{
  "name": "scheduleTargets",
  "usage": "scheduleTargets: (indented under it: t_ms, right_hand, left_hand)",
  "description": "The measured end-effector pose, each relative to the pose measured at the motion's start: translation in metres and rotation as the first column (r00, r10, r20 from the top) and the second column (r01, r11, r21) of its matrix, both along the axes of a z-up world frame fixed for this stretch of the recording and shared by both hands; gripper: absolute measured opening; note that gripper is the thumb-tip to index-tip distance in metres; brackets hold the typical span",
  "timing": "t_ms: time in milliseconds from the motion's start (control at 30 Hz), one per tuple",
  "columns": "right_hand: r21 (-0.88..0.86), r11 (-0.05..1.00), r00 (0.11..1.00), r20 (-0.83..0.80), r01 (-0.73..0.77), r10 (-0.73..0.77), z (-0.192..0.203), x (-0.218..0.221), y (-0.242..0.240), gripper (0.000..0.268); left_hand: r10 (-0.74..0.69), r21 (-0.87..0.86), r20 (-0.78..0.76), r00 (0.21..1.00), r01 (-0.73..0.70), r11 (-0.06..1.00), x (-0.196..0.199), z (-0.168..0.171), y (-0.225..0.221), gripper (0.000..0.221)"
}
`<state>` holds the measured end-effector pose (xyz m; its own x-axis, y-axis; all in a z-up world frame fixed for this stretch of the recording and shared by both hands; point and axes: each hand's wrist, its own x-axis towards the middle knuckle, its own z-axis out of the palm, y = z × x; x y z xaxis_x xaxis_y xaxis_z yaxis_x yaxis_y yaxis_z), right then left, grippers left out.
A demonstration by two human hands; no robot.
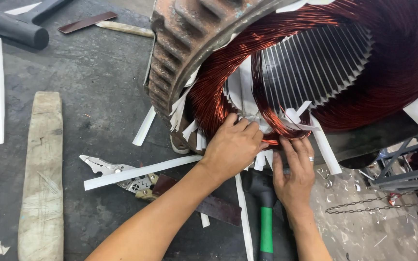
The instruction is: Inserting insulation wedges into the slots of an electric motor stator during a repair process.
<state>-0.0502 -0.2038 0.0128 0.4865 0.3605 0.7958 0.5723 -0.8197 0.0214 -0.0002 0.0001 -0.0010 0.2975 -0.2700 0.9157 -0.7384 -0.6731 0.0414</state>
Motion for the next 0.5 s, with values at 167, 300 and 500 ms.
scheduleTargets:
  t_ms: [167, 300, 500]
  right_hand:
    - [0.006, 1.0, 1.0, -0.001, -0.007, 0.007, 0.0002, -0.0012, 0.0008, 0.037]
    - [0.0, 1.0, 1.0, 0.005, -0.007, 0.007, 0.001, -0.0014, 0.0032, 0.037]
    - [0.003, 1.0, 1.0, 0.0, -0.003, 0.003, 0.0001, -0.0012, 0.0022, 0.038]
  left_hand:
    - [0.001, 0.004, -0.001, 1.0, -0.001, 1.0, -0.0004, -0.0003, 0.0004, 0.027]
    - [-0.001, -0.002, -0.003, 1.0, 0.001, 1.0, -0.0005, -0.0004, 0.0001, 0.027]
    - [-0.004, 0.002, -0.002, 1.0, 0.004, 1.0, 0.0001, -0.0017, -0.0001, 0.027]
